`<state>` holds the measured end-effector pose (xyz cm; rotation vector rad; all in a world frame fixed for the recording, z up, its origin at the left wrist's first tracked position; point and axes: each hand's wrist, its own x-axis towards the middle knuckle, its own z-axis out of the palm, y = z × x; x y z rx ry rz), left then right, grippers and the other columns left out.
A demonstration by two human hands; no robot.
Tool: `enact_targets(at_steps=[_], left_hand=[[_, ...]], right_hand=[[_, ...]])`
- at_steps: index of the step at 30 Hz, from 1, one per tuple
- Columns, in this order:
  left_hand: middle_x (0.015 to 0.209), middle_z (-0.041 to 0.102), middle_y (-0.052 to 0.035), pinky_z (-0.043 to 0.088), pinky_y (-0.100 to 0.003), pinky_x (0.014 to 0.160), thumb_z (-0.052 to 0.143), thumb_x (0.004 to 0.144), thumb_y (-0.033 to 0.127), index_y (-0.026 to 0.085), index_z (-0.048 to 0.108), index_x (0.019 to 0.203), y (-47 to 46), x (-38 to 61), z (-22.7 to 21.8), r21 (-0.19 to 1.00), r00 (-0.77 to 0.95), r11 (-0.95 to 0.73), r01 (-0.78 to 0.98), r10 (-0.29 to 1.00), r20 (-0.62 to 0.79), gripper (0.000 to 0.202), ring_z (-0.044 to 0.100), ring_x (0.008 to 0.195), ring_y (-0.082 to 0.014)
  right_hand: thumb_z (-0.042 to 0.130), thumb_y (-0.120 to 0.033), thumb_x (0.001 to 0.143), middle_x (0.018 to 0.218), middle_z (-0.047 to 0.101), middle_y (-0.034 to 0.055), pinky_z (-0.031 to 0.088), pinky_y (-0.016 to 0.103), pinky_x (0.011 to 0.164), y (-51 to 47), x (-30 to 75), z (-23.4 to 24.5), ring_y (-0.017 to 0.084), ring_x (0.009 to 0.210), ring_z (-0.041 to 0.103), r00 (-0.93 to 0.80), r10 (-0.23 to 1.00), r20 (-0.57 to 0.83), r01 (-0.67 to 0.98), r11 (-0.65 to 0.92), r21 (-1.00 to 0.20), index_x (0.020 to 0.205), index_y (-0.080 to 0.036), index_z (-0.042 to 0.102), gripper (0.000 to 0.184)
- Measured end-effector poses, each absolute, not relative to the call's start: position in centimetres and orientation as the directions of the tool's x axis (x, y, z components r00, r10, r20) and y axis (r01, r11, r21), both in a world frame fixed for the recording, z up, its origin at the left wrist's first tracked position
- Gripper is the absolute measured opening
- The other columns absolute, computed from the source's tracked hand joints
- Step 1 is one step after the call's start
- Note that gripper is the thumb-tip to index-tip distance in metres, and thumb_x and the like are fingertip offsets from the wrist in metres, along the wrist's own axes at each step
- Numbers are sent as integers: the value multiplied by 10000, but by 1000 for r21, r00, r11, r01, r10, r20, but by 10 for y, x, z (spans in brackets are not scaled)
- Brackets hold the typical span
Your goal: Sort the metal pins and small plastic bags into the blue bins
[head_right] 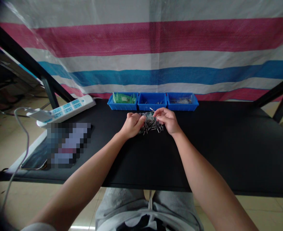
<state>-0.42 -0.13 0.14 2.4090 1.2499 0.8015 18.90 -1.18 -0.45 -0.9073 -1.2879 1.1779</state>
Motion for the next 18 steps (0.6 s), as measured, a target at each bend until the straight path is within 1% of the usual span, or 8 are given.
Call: enact_targets(at_steps=[3, 6, 8, 11, 14, 18], left_hand=[[637, 631, -36, 334, -389, 872, 269, 976, 448, 177, 534, 571, -1, -4, 1, 482, 472, -579, 658, 815, 335, 555, 598, 754, -172], [660, 640, -30, 325, -387, 879, 289, 978, 443, 177, 557, 600, -1, -4, -1, 463, 488, -591, 660, 807, 334, 534, 604, 794, -176], [670, 643, -29, 326, -379, 864, 304, 977, 437, 176, 562, 610, 0, -4, -2, 447, 494, -597, 666, 802, 335, 518, 604, 796, -174], [667, 638, -27, 327, -370, 825, 323, 972, 436, 173, 553, 610, 0, -4, -3, 419, 499, -602, 679, 798, 337, 503, 602, 781, -172], [686, 641, -25, 324, -376, 833, 337, 968, 438, 174, 557, 630, 1, -5, -4, 420, 496, -594, 686, 804, 327, 482, 604, 802, -178], [793, 673, -16, 321, -386, 881, 389, 952, 425, 191, 602, 797, 0, -4, -3, 469, 472, -566, 678, 824, 313, 353, 609, 850, -182]], right_hand=[[539, -367, 608, 953, 630, 76, 347, 252, 475, -6, 193, -7, 155, 683, 530, -19, 969, 244, -143, 239, -960, 953, -216, 559, 378], [515, -366, 612, 1043, 608, 75, 364, 256, 483, 1, 199, -12, 159, 714, 542, 33, 971, 238, -99, 240, -966, 1016, -237, 528, 425], [520, -348, 614, 1052, 603, 67, 364, 252, 478, 5, 201, -15, 154, 706, 543, 62, 975, 215, -102, 221, -970, 1026, -244, 526, 426], [552, -317, 615, 1032, 605, 57, 355, 236, 462, 9, 202, -18, 136, 676, 541, 89, 981, 174, -150, 186, -971, 1030, -241, 538, 422], [562, -303, 632, 1022, 605, 48, 361, 233, 461, 9, 201, -19, 130, 669, 547, 86, 981, 175, -156, 186, -970, 1085, -247, 527, 458], [567, -308, 639, 1003, 614, 38, 360, 239, 458, 10, 201, -21, 129, 642, 549, 120, 975, 187, -149, 204, -968, 1173, -267, 473, 544]])
